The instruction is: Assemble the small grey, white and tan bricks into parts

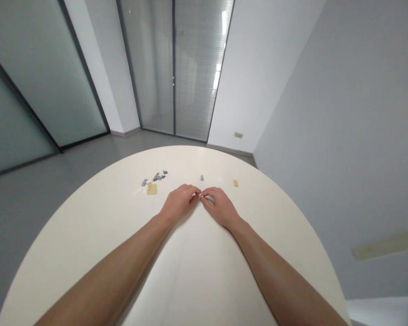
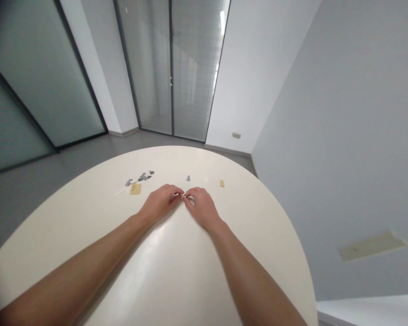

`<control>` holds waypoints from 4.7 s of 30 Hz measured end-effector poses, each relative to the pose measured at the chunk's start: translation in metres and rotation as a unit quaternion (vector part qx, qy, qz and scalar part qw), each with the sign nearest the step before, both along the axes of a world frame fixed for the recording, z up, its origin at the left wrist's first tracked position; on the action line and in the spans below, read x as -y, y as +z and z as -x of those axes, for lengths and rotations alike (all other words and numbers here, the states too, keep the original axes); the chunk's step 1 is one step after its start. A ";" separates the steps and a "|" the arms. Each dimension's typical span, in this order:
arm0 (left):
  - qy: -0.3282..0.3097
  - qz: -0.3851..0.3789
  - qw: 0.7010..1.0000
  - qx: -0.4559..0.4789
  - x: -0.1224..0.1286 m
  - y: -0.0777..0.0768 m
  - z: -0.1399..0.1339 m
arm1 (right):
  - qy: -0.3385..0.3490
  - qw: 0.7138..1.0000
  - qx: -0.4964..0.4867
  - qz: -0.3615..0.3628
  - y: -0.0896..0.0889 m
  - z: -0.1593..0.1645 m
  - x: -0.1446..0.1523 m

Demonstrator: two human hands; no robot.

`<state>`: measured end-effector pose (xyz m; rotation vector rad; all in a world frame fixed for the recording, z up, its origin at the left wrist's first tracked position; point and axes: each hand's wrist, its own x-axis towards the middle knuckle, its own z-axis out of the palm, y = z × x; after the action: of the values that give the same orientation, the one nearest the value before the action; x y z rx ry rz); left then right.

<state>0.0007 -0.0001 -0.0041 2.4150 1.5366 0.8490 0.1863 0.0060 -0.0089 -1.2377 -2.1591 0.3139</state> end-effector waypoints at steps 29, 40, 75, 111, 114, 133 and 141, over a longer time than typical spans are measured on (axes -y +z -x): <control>0.032 0.032 0.999 -0.018 0.001 0.003 -0.002 | -0.012 1.000 -0.013 -0.007 -0.001 -0.002 -0.003; 0.017 0.030 0.999 -0.014 0.002 0.005 -0.002 | -0.016 1.000 -0.019 -0.007 -0.001 -0.002 -0.002; 0.018 0.015 1.000 -0.005 0.003 0.006 -0.002 | -0.024 0.999 -0.021 -0.003 -0.001 -0.001 -0.002; 0.016 0.033 0.999 -0.009 0.001 0.003 -0.001 | -0.018 1.000 -0.025 0.001 0.002 -0.001 0.000; 0.020 0.044 0.999 -0.009 0.003 0.005 -0.002 | -0.015 1.000 -0.025 0.008 0.002 -0.001 0.000; 0.007 0.036 0.999 -0.004 0.002 0.003 -0.002 | -0.017 0.999 -0.030 0.008 0.003 0.000 0.000; 0.013 0.037 0.999 0.010 0.003 0.004 -0.001 | -0.031 0.995 -0.086 0.025 0.002 -0.003 -0.003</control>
<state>0.0021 -0.0027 0.0004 2.3324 1.5659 0.8043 0.1888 0.0089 -0.0068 -1.2538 -1.9734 0.4352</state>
